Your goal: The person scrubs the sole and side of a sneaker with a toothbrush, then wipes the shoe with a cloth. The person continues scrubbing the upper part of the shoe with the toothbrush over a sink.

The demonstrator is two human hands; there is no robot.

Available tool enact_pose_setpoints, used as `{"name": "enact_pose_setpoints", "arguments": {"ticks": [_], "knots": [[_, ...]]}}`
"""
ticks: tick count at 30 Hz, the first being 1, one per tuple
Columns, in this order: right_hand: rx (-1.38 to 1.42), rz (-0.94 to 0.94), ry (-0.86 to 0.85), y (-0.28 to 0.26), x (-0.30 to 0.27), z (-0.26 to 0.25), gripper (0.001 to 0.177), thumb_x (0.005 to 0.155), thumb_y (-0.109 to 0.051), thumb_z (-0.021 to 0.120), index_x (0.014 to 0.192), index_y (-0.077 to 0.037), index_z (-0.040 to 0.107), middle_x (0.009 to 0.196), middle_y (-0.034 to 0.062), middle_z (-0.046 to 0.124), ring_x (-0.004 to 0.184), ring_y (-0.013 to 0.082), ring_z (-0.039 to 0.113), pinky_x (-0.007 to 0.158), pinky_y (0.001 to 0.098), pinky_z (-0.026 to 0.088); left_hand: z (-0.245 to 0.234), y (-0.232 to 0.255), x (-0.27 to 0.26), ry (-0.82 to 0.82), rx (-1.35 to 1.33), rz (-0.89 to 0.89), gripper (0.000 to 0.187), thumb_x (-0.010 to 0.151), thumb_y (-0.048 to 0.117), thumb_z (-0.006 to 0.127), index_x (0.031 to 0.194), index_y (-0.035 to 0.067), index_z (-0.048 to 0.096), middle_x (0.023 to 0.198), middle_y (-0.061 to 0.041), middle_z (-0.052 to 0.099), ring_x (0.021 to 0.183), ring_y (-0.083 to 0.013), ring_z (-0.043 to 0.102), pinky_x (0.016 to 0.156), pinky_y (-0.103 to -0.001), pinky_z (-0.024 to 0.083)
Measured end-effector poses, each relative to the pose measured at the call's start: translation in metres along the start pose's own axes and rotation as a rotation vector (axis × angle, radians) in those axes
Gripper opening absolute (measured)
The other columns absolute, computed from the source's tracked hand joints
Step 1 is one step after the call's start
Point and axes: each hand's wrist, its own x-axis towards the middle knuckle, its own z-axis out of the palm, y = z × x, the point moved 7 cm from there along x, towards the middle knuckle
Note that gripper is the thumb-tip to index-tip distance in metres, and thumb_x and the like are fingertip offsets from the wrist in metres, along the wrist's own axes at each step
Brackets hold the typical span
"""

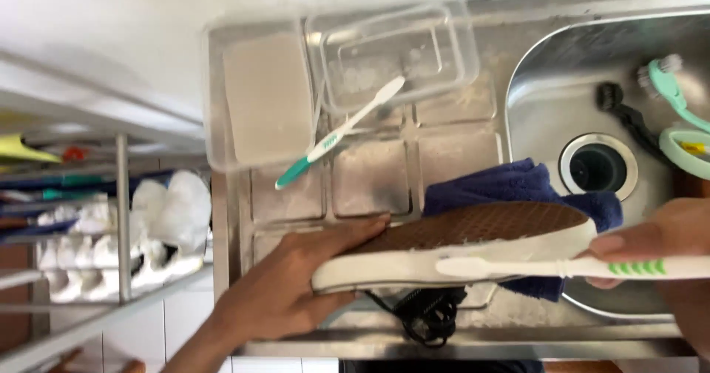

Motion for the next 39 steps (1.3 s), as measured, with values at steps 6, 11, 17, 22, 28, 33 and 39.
{"name": "enact_pose_setpoints", "arguments": {"ticks": [6,11,17,22,28,33,39], "knots": [[-0.222,0.4,1.275,-0.29,0.018,-0.071,0.067,0.096,-0.055,0.03,0.085,-0.02,0.085,0.078,-0.0028,0.085,0.068,0.0055,0.078,0.059,0.0177,0.052,-0.001,0.006,0.004,0.0,0.023,0.038,0.063,0.097,0.031,0.058,0.154,0.01,0.041,0.155,-0.015,0.055,0.138,-0.033,0.06,0.109,-0.044,0.045],[-0.208,0.341,0.983,-0.283,0.027,-0.076,0.063,0.094,-0.057,0.037,0.106,-0.024,0.089,0.103,-0.004,0.09,0.092,0.0084,0.089,0.076,0.0205,0.061,0.0,0.003,0.002,-0.014,0.034,0.004,0.066,0.093,0.023,0.064,0.154,0.01,0.041,0.155,-0.014,0.054,0.14,-0.0345,0.059,0.111,-0.048,0.045],[-0.219,0.21,1.263,-0.275,0.011,-0.064,0.03,0.088,-0.032,0.054,0.084,-0.017,0.081,0.088,-0.0043,0.081,0.071,0.0046,0.077,0.067,0.015,0.06,0.002,0.002,0.002,-0.026,0.03,-0.013,0.065,0.097,0.034,0.06,0.155,0.013,0.039,0.156,-0.014,0.054,0.139,-0.0349,0.059,0.111,-0.049,0.045],[-0.387,0.201,1.255,-0.28,0.007,-0.071,0.047,0.091,-0.042,0.041,0.079,-0.019,0.08,0.078,-0.0057,0.08,0.064,0.0054,0.077,0.061,0.0188,0.063,0.001,0.005,0.003,-0.015,0.012,-0.008,0.068,0.091,0.021,0.064,0.154,0.012,0.041,0.157,-0.014,0.053,0.142,-0.0342,0.057,0.111,-0.049,0.044],[0.123,0.046,1.184,-0.271,0.007,-0.076,0.063,0.104,-0.057,0.042,0.094,-0.009,0.081,0.069,0.006,0.071,0.03,0.0048,0.048,0.026,0.0205,0.036,0.002,0.006,0.001,-0.014,0.026,-0.001,0.065,0.096,0.033,0.061,0.153,0.01,0.042,0.157,-0.013,0.053,0.141,-0.0328,0.057,0.111,-0.046,0.045],[-0.499,0.317,0.775,-0.109,-0.06,-0.069,0.052,0.069,-0.07,0.065,0.036,-0.029,0.066,0.034,-0.0163,0.066,0.029,0.0026,0.061,0.04,0.0271,0.044,0.004,0.012,0.004,-0.005,-0.005,0.031,0.063,0.097,0.031,0.061,0.152,0.006,0.043,0.158,-0.013,0.051,0.146,-0.0321,0.052,0.116,-0.045,0.041],[0.193,-0.345,1.315,-0.277,0.008,-0.111,0.048,0.109,-0.035,0.041,0.073,-0.014,0.065,0.057,-0.0033,0.064,0.04,0.0024,0.054,0.043,0.0153,0.048,0.006,0.013,0.009,-0.018,-0.021,-0.1,0.065,0.094,0.029,0.064,0.153,0.009,0.045,0.159,-0.01,0.051,0.146,-0.0283,0.051,0.116,-0.045,0.039]]}}
